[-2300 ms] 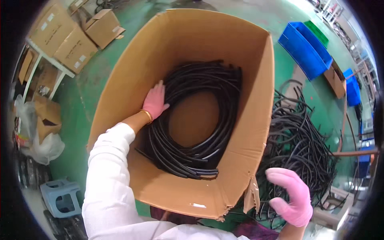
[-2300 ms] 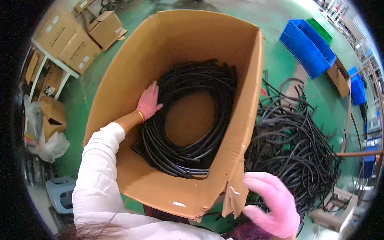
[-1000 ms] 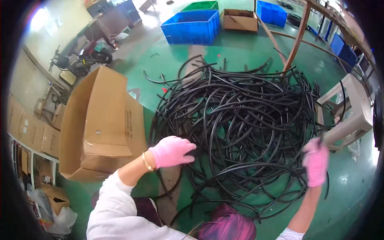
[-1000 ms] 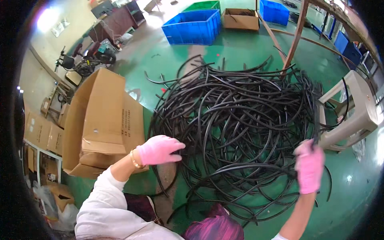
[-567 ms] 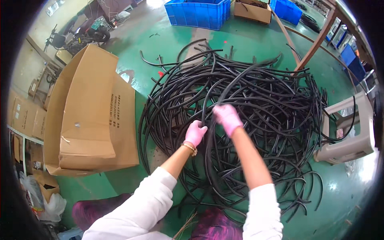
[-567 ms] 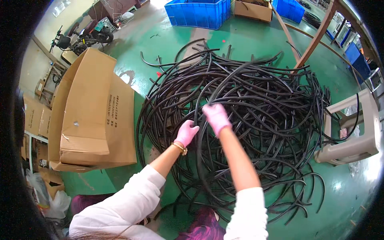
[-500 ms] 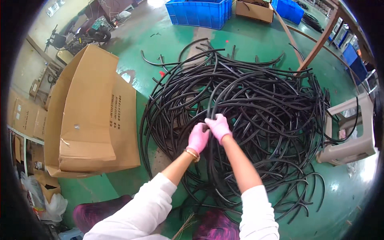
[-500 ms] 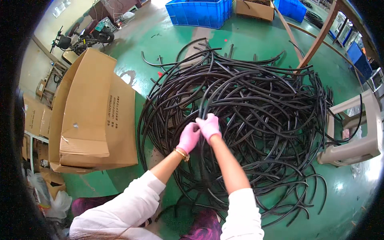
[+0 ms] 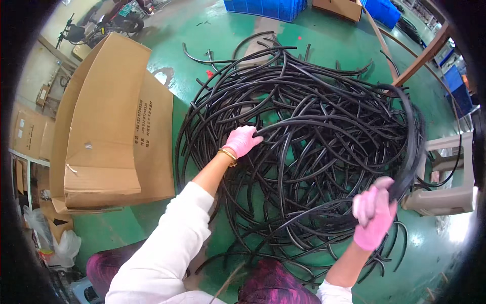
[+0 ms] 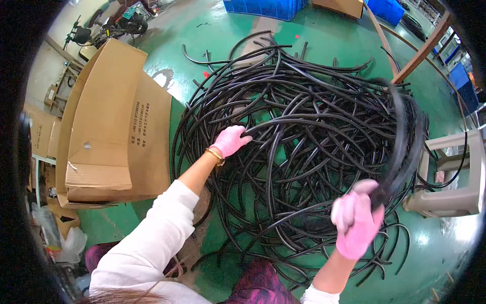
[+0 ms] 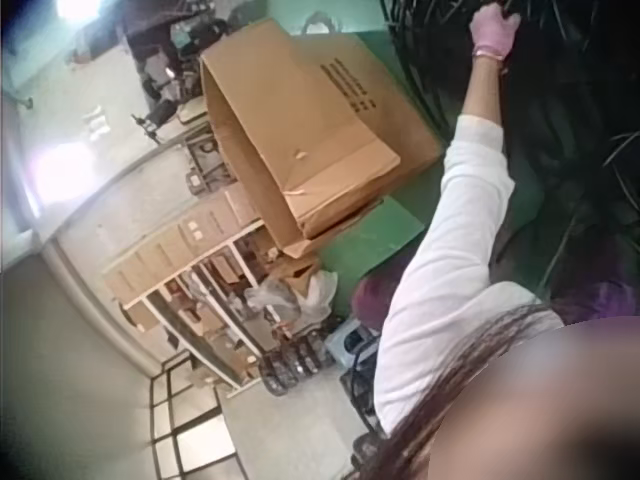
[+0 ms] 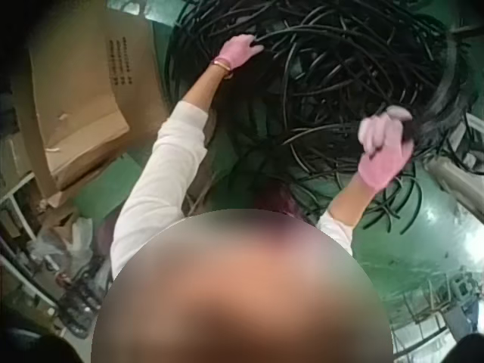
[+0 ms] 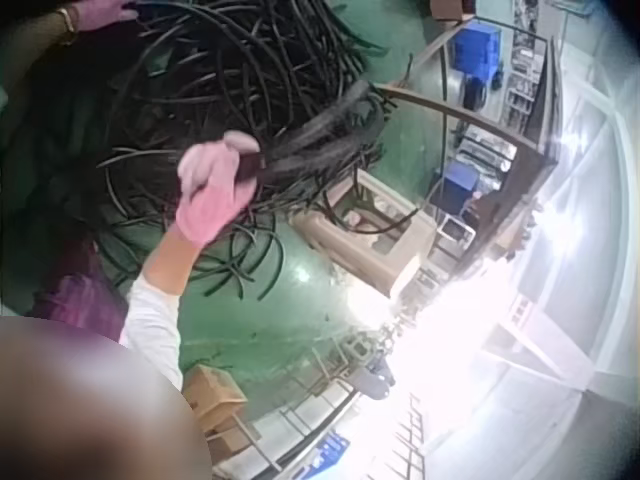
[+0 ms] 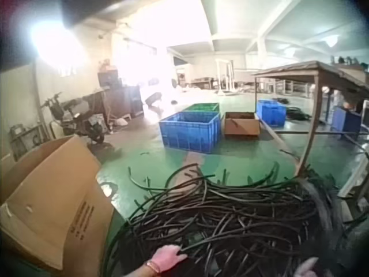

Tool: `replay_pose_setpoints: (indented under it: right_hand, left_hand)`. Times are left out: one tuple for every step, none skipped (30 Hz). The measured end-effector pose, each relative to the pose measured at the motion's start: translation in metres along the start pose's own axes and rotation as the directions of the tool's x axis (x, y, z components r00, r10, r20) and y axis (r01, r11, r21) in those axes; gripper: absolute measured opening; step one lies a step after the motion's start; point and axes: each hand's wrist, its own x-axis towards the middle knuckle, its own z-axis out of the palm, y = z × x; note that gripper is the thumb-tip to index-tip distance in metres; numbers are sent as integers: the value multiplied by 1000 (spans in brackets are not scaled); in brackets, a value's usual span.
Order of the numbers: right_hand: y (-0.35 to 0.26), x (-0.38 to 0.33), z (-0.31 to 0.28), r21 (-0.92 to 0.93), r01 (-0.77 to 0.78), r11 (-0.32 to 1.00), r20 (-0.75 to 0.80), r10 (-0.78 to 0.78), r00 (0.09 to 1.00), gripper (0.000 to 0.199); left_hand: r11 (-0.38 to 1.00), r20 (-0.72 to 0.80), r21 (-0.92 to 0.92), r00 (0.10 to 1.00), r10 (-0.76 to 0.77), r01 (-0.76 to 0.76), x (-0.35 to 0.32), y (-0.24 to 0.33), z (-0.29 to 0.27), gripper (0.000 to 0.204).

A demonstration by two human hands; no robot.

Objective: Packing black cables into a large cardboard box.

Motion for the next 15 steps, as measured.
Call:
replay_pose_setpoints:
  right_hand:
    - [-13,-9,3,-38,94,995,-39,-95,995,15]
    - [-22,-16,7,-70,181,981,-78,-186,979,14]
    - [-15,-18,2,-56,172,983,-80,-176,981,14]
    - [-15,-17,-5,-6,57,998,-112,-57,992,17]
    - [-16,-17,-7,51,-61,997,-131,67,989,19]
    - [-12,-15,16,-226,-171,959,-226,119,967,22]
    - [-1,-15,35,-286,-215,934,-232,150,961,25]
    - [15,-16,51,-341,-256,904,-236,181,955,29]
    - [29,-17,66,-350,-235,907,-124,204,971,35]
    - [37,-19,79,-369,-205,906,-16,215,976,41]
    - [50,-23,91,-328,-185,926,60,216,975,46]
    - [56,-25,101,-287,-167,943,137,213,967,52]
    - [50,-30,110,-202,-283,937,154,316,936,60]
    - [51,-31,115,-223,-362,905,72,385,920,61]
    - [58,-34,115,-194,-374,907,43,389,920,59]
  left_hand:
    - [998,32,-63,999,4,-2,-1,11,-4,30]
    - [859,173,-493,983,-55,135,-10,26,-21,26]
    - [806,223,-563,973,-62,180,-26,40,-48,24]
    - [739,268,-639,962,-49,215,-40,60,-75,23]
    - [651,285,-731,958,19,205,-51,75,-96,24]
    - [552,296,-809,951,87,201,-61,89,-112,27]
    - [455,291,-869,945,151,194,-72,108,-127,31]
    - [355,276,-916,937,213,189,-85,125,-139,35]
    - [231,277,-946,938,211,228,-97,139,-150,36]
    - [94,276,-961,935,224,261,-108,154,-153,38]
    - [127,218,-973,950,225,193,-115,164,-152,36]
    - [167,192,-975,941,277,150,-119,170,-150,33]
    - [133,111,-988,971,212,83,-125,176,-145,33]
    - [107,31,-994,991,132,16,-130,182,-142,32]
    - [141,-1,-990,994,109,-16,-137,187,-144,35]
